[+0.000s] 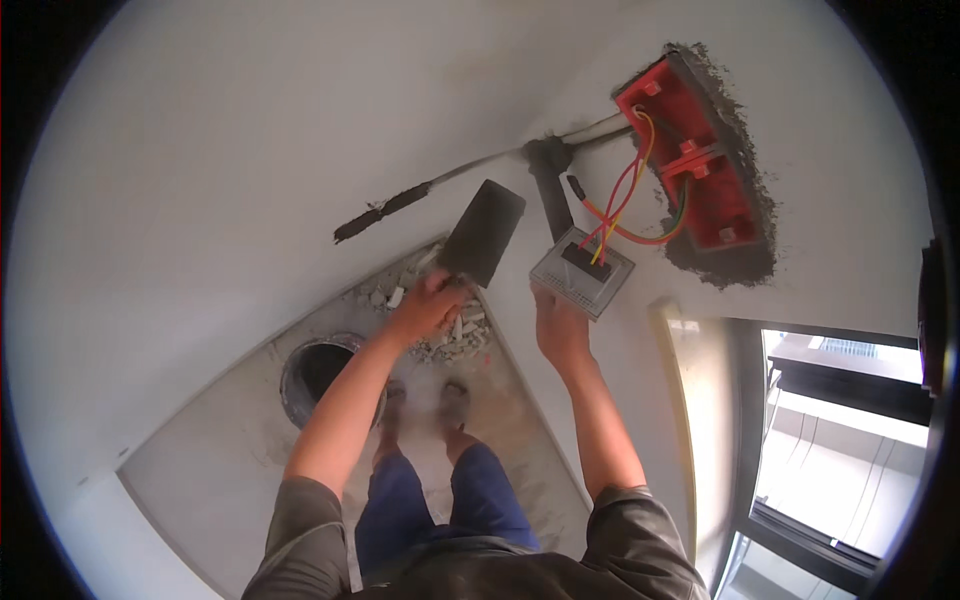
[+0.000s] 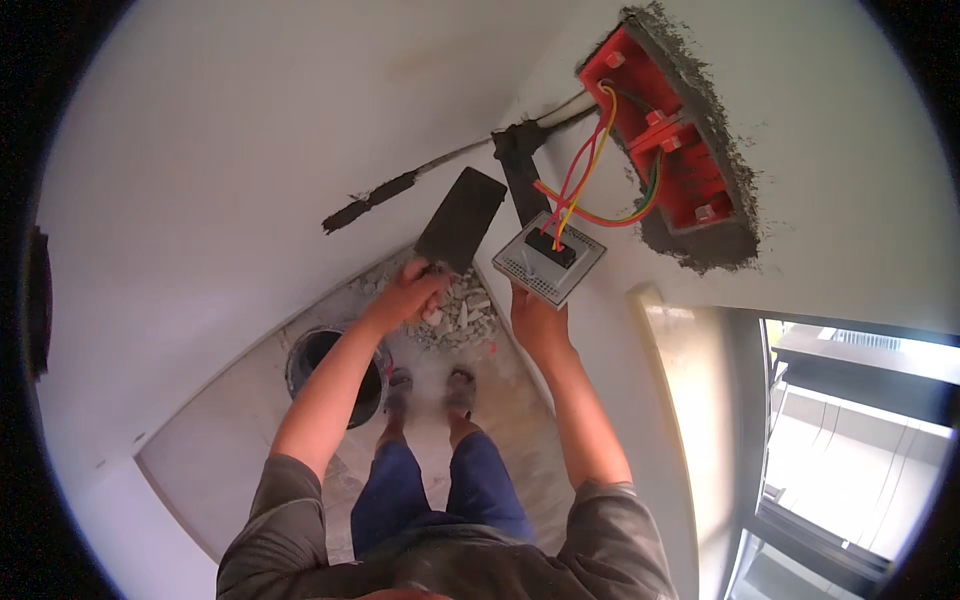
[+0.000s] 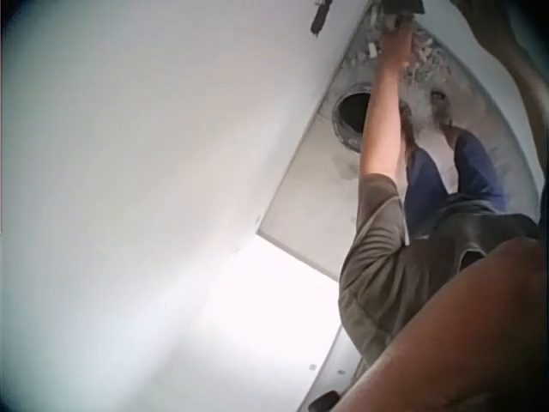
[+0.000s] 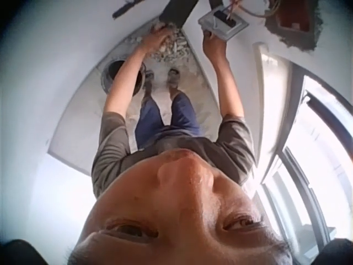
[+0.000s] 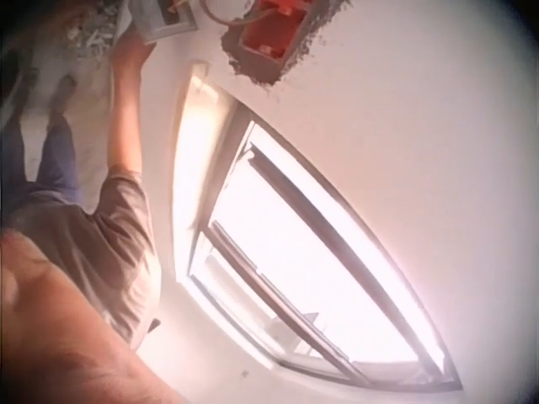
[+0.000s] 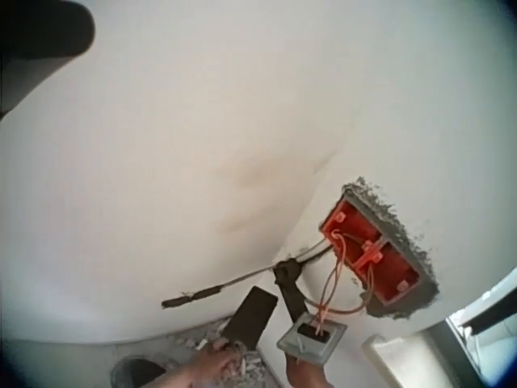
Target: Apply and smooth plaster on a wall around an electrical box using a trowel.
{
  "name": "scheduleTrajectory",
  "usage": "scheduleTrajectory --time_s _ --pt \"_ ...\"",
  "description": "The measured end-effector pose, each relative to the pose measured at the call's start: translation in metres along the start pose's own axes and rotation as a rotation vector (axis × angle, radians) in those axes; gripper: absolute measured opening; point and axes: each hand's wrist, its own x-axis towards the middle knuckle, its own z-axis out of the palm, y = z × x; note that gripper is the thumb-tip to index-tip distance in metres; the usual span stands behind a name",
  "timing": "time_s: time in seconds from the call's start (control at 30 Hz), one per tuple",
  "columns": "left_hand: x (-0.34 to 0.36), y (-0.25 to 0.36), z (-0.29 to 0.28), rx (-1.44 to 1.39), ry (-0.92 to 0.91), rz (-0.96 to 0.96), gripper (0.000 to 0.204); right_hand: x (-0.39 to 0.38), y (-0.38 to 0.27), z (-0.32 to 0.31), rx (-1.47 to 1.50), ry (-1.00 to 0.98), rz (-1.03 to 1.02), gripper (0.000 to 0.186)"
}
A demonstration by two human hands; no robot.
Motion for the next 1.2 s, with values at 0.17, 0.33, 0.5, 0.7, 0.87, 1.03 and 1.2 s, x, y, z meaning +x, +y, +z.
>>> scheduleTrajectory --time_s 0.17,0.33,0.5,0.7,0.87,1.03,1.2 --pt "0.016 0.027 0.003 0.028 0.034 -0.051 0.021 -0.002 -0.001 -0.006 0.051 -0.073 0.089 0.022" --pt "0.042 0.023 -0.007 0.149 0.095 -0.066 0.022 -0.004 0.030 0.001 -0.106 -0.081 -0.111 0.023" --pt "0.039 0.034 -0.009 0.276 0.098 -0.075 0.023 -0.001 0.019 -0.006 0.058 -0.080 -0.107 0.035" --pt "0.038 0.047 -0.003 0.162 0.059 -0.041 0.020 -0.001 0.039 -0.003 0.214 -0.170 -0.050 0.044" --pt "0.037 0.055 -0.007 0.145 0.065 -0.147 0.017 0.006 0.028 0.005 0.435 -0.100 0.014 0.044" --pt "0.030 0.074 0.006 0.202 0.064 -0.191 0.017 0.007 -0.002 0.013 0.869 -0.101 0.376 0.040" --pt "0.023 0.081 0.000 0.192 0.058 -0.219 0.017 0.020 -0.072 -0.002 0.977 -0.138 0.659 0.040"
